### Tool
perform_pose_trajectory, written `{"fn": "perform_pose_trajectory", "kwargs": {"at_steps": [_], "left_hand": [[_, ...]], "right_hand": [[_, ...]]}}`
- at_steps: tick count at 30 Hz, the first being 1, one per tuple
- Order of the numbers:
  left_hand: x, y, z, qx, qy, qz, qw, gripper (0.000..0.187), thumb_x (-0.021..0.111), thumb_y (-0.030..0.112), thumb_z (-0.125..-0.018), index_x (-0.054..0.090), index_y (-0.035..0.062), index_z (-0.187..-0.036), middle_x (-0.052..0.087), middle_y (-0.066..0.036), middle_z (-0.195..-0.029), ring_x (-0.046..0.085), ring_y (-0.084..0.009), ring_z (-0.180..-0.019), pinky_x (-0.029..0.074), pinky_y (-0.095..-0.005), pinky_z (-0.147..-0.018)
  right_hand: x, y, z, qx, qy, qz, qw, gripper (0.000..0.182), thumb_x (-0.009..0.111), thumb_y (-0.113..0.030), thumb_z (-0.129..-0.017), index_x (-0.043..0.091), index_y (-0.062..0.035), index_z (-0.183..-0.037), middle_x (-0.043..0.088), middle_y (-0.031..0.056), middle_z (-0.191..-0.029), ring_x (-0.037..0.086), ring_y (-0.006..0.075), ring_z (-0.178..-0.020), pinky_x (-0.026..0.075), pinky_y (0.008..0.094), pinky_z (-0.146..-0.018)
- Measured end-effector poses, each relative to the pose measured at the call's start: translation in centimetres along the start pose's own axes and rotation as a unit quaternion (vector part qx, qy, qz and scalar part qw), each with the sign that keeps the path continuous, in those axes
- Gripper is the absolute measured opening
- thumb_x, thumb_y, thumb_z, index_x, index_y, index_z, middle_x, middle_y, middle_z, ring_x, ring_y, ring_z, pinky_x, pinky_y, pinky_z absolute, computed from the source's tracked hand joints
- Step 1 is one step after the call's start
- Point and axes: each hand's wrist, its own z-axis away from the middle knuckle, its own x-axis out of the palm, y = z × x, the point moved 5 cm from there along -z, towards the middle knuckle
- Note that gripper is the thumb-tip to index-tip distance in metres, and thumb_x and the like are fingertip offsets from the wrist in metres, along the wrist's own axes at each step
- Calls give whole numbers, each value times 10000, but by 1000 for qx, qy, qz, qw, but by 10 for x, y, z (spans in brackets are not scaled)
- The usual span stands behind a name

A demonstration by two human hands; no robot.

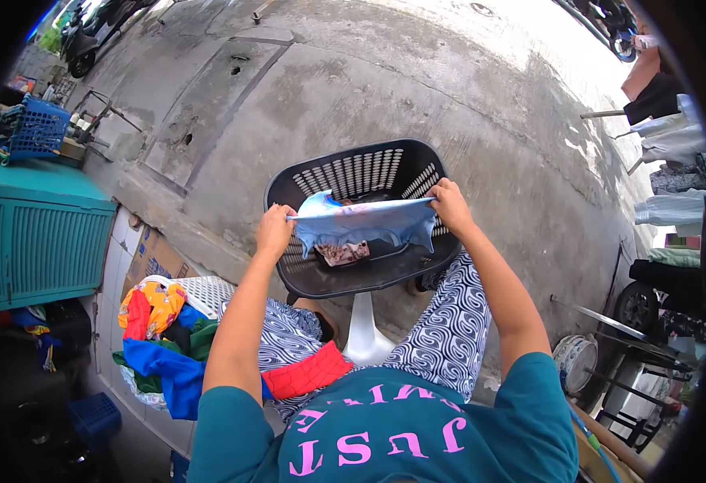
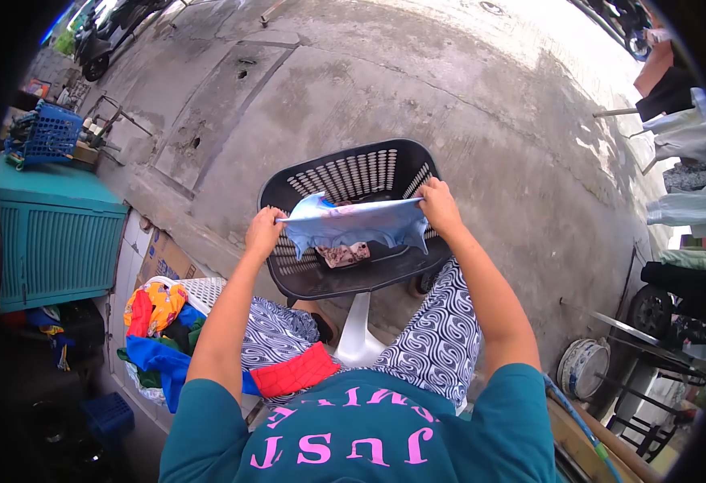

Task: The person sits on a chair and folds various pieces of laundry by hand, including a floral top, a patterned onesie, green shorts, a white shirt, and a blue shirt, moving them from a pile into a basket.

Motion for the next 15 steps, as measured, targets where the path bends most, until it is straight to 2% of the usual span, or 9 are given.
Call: {"fn": "perform_pose_trajectory", "kwargs": {"at_steps": [4, 8, 11, 14, 15], "left_hand": [[16, 1, -7, 62, 42, -70, 995, 127, 669, 111, -674, 605, 121, -783, 516, -46, -850, 523, -233, -879, 434, -367, -741], [17, 2, -7, 98, 68, -90, 989, 126, 669, 93, -648, 597, 114, -750, 515, -47, -839, 523, -227, -860, 422, -362, -734], [23, 4, -2, 129, 63, -138, 980, 80, 612, 86, -678, 592, 106, -753, 515, -41, -848, 520, -213, -859, 414, -359, -720], [54, 0, 21, 196, 38, -196, 960, 89, 504, 100, -729, 590, 78, -734, 513, -49, -820, 508, -216, -818, 387, -351, -673], [67, -3, 31, 220, 22, -218, 951, 93, 508, 107, -723, 597, 86, -734, 515, -57, -806, 509, -223, -819, 382, -349, -687]], "right_hand": [[16, 6, -3, -49, -17, 58, 997, 77, 624, -65, -636, 605, -85, -707, 519, 68, -841, 498, 262, -876, 442, 371, -731], [24, 5, -6, -88, -1, 105, 991, 125, 617, -63, -632, 571, -109, -739, 503, 51, -827, 495, 238, -849, 430, 351, -705], [27, 3, -3, -121, 13, 131, 984, 128, 583, -63, -661, 544, -113, -772, 495, 47, -830, 490, 227, -847, 416, 333, -682], [46, 4, 15, -146, -53, 210, 965, 79, 508, -112, -735, 566, -120, -788, 504, 55, -894, 480, 215, -919, 413, 346, -716], [52, 5, 23, -149, -53, 208, 965, 79, 508, -112, -735, 566, -120, -788, 504, 55, -894, 480, 215, -919, 413, 346, -716]]}}
